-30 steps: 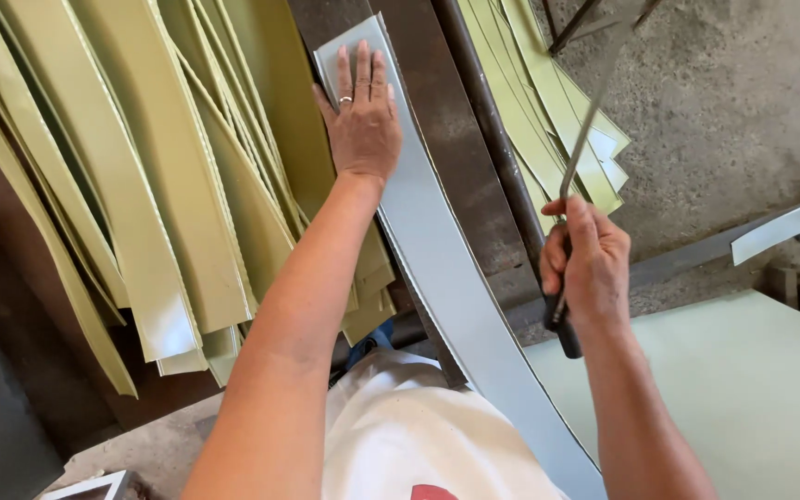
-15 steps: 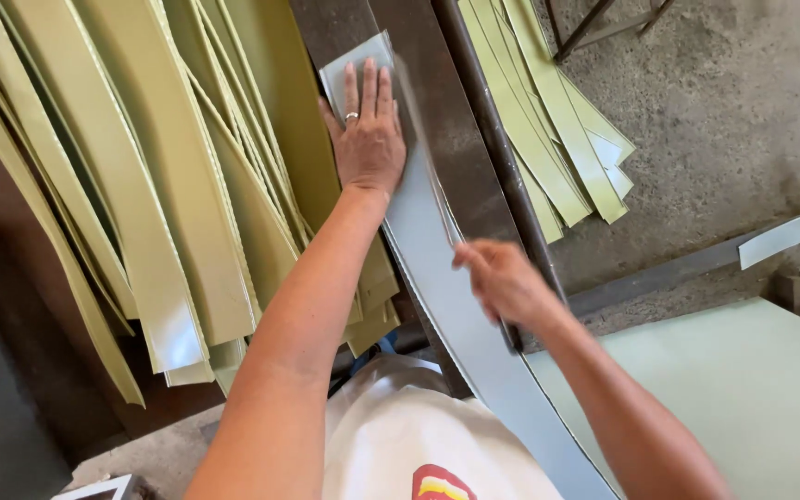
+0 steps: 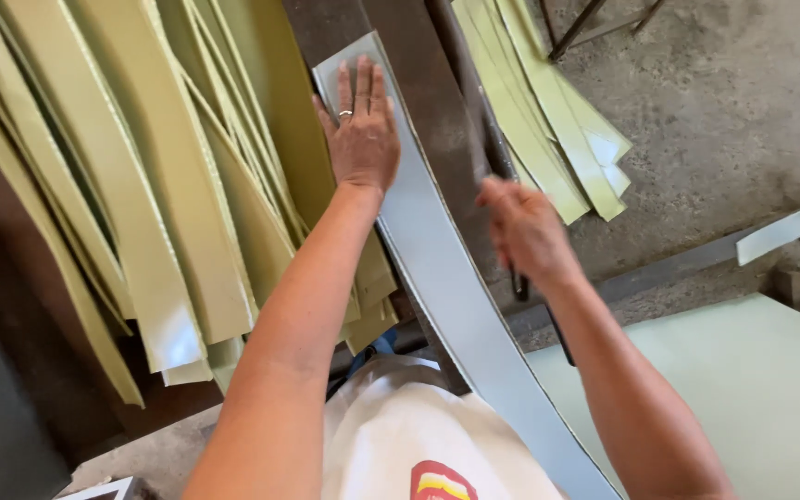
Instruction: Deburring the edges of long strips using a hand scraper tool on a workbench.
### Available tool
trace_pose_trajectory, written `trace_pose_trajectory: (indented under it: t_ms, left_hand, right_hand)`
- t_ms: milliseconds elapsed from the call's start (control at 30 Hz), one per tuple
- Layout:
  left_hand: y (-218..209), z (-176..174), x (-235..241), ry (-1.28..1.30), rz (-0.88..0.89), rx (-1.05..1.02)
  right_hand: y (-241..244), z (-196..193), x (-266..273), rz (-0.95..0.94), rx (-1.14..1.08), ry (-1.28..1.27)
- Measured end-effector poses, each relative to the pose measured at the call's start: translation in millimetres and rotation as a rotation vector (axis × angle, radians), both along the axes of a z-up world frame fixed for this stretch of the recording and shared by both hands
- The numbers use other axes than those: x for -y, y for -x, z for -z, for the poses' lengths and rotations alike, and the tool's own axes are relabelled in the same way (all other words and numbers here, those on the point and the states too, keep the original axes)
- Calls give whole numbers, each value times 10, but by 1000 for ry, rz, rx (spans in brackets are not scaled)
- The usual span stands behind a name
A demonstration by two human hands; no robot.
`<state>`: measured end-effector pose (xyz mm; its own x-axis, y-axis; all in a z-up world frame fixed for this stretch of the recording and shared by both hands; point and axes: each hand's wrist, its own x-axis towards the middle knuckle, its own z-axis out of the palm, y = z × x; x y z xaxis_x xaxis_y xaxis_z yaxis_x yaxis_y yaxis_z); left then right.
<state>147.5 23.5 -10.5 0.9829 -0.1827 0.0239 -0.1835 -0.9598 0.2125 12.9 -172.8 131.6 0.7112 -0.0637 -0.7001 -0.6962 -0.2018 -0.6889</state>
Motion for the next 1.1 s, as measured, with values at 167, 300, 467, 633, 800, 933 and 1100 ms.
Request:
trace_pose_trajectory:
  t_ms: [167,300,467,633,800,933,1100]
  left_hand:
    - [12,-50,15,-25,10,20]
    - [-33,45,48,-4,-4,31]
    - [4,12,18,9,-6,39]
    - [-1,19,1,-19,0,64]
    - [-25,-47,16,22,-32,77]
    - [-40,-20,31,39,-75,28]
    - [493,-582,-92,281,-85,124]
  right_hand:
    - [99,193,-85,256,270,-77]
    - [347,259,-118,-55,-58,-11]
    - [633,28,106,189,142,8]
    - [1093,21,-98,127,-121,18]
    - [1563,143,151,-94,68,490]
    - [2039,489,197,-155,55,754]
    - [2116,680,115,136,-3,520]
